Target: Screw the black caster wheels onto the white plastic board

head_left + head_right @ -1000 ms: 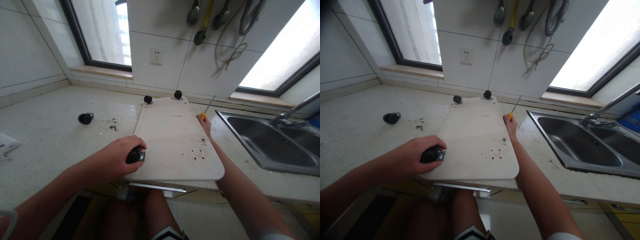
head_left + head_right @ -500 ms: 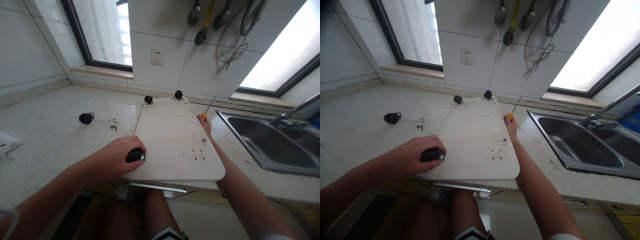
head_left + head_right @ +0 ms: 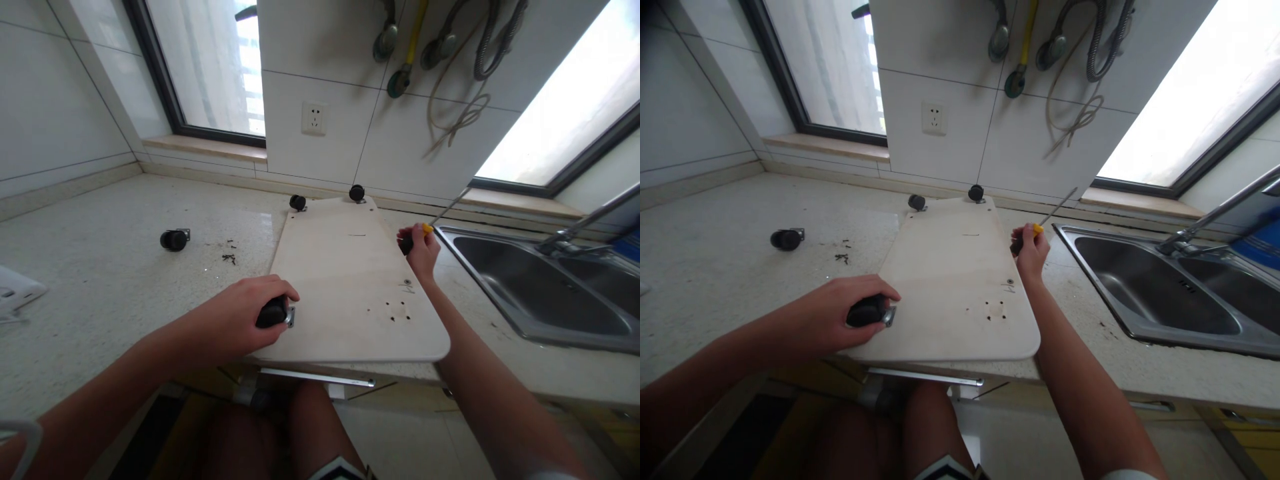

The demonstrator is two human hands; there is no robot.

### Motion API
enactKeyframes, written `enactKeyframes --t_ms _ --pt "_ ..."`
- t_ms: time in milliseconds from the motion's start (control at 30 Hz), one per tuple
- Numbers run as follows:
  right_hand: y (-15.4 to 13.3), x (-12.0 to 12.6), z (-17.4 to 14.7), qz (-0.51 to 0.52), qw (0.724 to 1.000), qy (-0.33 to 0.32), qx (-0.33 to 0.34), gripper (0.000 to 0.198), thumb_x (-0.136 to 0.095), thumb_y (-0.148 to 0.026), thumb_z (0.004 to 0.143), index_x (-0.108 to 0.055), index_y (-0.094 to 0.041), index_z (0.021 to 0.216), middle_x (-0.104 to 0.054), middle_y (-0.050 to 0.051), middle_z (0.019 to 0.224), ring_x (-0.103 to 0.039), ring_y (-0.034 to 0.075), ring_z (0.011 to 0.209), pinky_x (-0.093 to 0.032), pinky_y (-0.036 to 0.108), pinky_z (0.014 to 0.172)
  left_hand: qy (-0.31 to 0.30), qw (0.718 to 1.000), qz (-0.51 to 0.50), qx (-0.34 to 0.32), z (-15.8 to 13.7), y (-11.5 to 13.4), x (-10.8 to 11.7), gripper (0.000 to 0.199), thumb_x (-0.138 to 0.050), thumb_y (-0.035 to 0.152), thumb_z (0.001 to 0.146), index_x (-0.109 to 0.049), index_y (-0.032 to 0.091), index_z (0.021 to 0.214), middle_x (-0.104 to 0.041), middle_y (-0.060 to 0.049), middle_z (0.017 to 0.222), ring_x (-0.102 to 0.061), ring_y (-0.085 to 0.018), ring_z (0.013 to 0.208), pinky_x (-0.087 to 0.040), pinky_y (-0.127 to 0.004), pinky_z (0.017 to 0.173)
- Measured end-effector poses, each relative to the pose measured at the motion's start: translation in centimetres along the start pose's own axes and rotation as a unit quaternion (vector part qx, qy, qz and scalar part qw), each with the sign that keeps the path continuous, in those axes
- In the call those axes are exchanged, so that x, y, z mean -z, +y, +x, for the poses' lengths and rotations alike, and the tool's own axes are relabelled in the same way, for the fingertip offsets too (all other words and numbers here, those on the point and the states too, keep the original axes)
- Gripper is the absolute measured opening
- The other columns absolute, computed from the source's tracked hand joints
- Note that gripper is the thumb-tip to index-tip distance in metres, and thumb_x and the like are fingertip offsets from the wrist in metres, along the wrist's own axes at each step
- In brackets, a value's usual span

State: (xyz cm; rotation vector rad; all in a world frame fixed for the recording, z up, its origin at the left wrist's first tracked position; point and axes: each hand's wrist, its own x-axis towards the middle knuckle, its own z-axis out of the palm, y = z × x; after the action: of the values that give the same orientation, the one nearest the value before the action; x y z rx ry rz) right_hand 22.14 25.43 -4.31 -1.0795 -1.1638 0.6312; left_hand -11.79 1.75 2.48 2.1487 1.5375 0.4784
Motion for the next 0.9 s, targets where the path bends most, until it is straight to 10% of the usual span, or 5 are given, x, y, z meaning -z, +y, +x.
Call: enactKeyframes --t_ms 133,267,433,567,900 --pt "-6.3 1.6 -1.7 -0.004 0.993 -0.051 0.109 0.059 -0.046 -0.081 0.104 -0.058 -0.023 0.111 -0.062 -0.002 0.082 -0.061 0.012 0.069 -0.051 0.027 0.066 -0.006 1.000 -0.006 0.006 0.0 0.1 -0.1 0.039 -0.069 0.030 0.089 -0.074 0.028 0.127 -0.081 -0.004 0.123 -0.076 -0.028 0.110 -0.056 -0.039 0.099" --pt "-13.9 3.9 -3.5 -0.125 0.938 -0.298 0.123 0.053 -0.083 -0.067 0.090 -0.074 -0.022 0.117 -0.064 -0.002 0.070 -0.051 0.011 0.052 -0.037 0.028 0.051 -0.009 0.999 -0.011 0.031 -0.1 0.2 0.0 0.052 -0.070 0.033 0.090 -0.067 0.028 0.141 -0.081 -0.007 0.126 -0.076 -0.032 0.117 -0.056 -0.043 0.102" --pt "-20.2 4.4 -5.6 -0.350 0.717 -0.581 0.162 0.039 -0.064 -0.062 0.106 -0.072 -0.030 0.125 -0.067 -0.005 0.072 -0.057 0.011 0.061 -0.040 0.027 0.062 -0.001 0.999 -0.014 0.040 -0.1 0.1 -0.2 0.059 -0.072 0.033 0.089 -0.063 0.026 0.147 -0.079 -0.010 0.132 -0.073 -0.036 0.126 -0.055 -0.046 0.106" --pt "-21.3 3.3 -7.4 -0.415 0.637 -0.616 0.207 0.037 -0.051 -0.059 0.112 -0.073 -0.033 0.127 -0.080 -0.002 0.100 -0.071 0.013 0.083 -0.043 0.030 0.077 0.005 1.000 -0.014 0.019 -0.1 0.2 -0.3 0.056 -0.070 0.031 0.089 -0.065 0.024 0.145 -0.079 -0.012 0.134 -0.073 -0.036 0.127 -0.054 -0.047 0.109" --pt "-20.8 2.0 -8.2 -0.434 0.593 -0.630 0.252 0.037 -0.048 -0.056 0.114 -0.075 -0.033 0.124 -0.081 0.002 0.103 -0.073 0.017 0.083 -0.039 0.032 0.074 0.011 1.000 -0.001 -0.015 -0.3 1.0 0.1 0.056 -0.072 0.026 0.088 -0.068 0.022 0.143 -0.079 -0.014 0.132 -0.074 -0.035 0.123 -0.058 -0.045 0.103"
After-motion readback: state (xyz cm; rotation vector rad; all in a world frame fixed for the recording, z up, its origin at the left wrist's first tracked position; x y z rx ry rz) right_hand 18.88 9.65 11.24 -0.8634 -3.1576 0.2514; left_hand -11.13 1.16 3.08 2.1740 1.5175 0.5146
